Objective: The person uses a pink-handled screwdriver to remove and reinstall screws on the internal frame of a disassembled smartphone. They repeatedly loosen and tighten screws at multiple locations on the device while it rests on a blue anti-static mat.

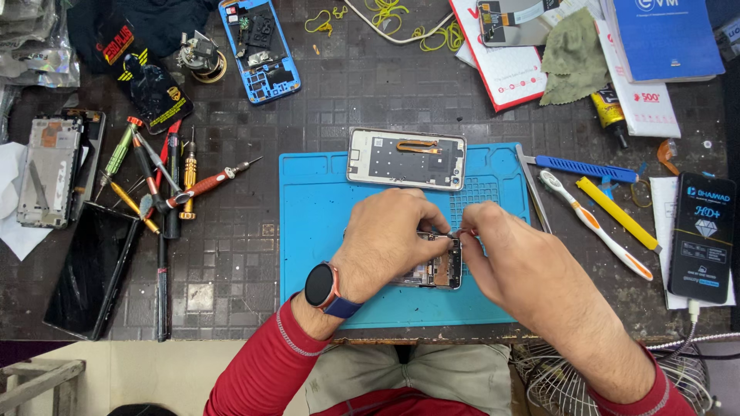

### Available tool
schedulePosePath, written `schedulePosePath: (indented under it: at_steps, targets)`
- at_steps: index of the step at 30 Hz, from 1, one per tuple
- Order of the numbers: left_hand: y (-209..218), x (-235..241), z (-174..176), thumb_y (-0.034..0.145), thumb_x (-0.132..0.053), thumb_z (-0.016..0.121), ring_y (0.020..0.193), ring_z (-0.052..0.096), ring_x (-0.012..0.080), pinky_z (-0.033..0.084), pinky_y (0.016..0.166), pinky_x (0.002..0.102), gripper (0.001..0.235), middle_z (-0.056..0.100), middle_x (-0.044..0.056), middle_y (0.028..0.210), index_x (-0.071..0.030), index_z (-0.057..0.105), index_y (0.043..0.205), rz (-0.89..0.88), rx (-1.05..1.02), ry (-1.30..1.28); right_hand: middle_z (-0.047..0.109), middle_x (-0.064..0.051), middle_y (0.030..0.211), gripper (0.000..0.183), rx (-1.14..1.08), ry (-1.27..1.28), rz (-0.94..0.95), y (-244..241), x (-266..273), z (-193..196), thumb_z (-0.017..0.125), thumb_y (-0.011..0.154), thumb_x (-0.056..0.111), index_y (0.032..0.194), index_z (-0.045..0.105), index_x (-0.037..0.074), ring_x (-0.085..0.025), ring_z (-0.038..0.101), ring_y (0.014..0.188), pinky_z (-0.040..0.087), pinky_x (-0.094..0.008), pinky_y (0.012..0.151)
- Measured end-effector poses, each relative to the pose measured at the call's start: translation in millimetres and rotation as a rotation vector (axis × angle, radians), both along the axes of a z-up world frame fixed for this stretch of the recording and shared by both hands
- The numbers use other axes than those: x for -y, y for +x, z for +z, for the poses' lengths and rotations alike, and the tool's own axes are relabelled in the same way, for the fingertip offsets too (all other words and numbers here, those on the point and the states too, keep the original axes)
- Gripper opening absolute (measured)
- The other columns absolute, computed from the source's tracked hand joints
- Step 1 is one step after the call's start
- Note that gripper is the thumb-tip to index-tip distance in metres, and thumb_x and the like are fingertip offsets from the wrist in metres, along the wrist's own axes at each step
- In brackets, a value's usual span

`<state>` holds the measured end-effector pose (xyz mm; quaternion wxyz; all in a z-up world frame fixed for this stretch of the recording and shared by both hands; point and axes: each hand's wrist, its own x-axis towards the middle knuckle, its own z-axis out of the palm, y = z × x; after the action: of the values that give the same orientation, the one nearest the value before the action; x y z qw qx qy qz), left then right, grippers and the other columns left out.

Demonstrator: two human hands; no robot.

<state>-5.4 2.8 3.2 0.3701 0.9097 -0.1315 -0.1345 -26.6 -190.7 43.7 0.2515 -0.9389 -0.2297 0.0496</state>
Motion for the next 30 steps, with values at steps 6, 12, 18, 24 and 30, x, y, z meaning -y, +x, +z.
schedulePosePath:
  at_steps: [6,12,18,24,30]
  targets:
    - [2.5,0.2,1.0,0.072,-0.034,0.081,0.081,0.074,0.0219,0.058,0.071,0.037,0.022,0.076,0.003,0.085,-0.018,0.083,0.089,0.010,-0.048,-0.006,0.069,-0.017,0.091,0.024,0.049,0.107,0.092,3.5,-0.1,8.8,0.067,0.088,0.008,0.107,0.055,0.004,-0.039,0.070,0.085,0.057,-0.046,0.067]
    - [4.2,1.0,-0.4,0.071,-0.035,0.082,0.082,0.075,0.0209,0.058,0.072,0.036,0.024,0.078,0.001,0.087,-0.018,0.082,0.088,0.019,-0.088,-0.009,0.065,-0.010,0.084,0.023,0.172,-0.063,0.280,18.4,1.1,29.8,0.071,0.082,0.012,0.103,0.061,0.009,-0.030,0.069,0.081,0.055,-0.041,0.058]
    - [5.2,2.1,-0.1,0.073,-0.035,0.082,0.081,0.075,0.0197,0.058,0.072,0.035,0.023,0.078,0.002,0.087,-0.020,0.084,0.089,0.022,-0.129,0.002,0.067,-0.006,0.073,0.021,0.113,-0.328,0.340,29.9,-4.0,41.4,0.067,0.088,0.026,0.094,0.057,0.009,-0.030,0.070,0.060,0.051,-0.045,0.044]
    - [4.8,3.0,1.7,0.071,-0.034,0.084,0.079,0.074,0.0198,0.058,0.071,0.035,0.023,0.076,0.002,0.085,-0.020,0.084,0.089,0.033,-0.104,0.000,0.059,-0.005,0.051,0.032,0.008,-0.752,0.294,30.8,-5.5,49.0,0.055,0.102,0.044,0.101,0.054,0.012,-0.028,0.066,0.049,0.053,-0.042,0.046]
    - [4.3,4.1,2.6,0.070,-0.034,0.083,0.079,0.073,0.0194,0.057,0.071,0.035,0.023,0.075,0.000,0.085,-0.019,0.084,0.088,0.041,-0.120,0.029,0.062,-0.005,0.057,0.031,0.214,-0.708,0.408,33.1,-14.0,52.1,0.057,0.096,0.037,0.083,0.062,0.010,-0.026,0.069,0.046,0.054,-0.040,0.040]
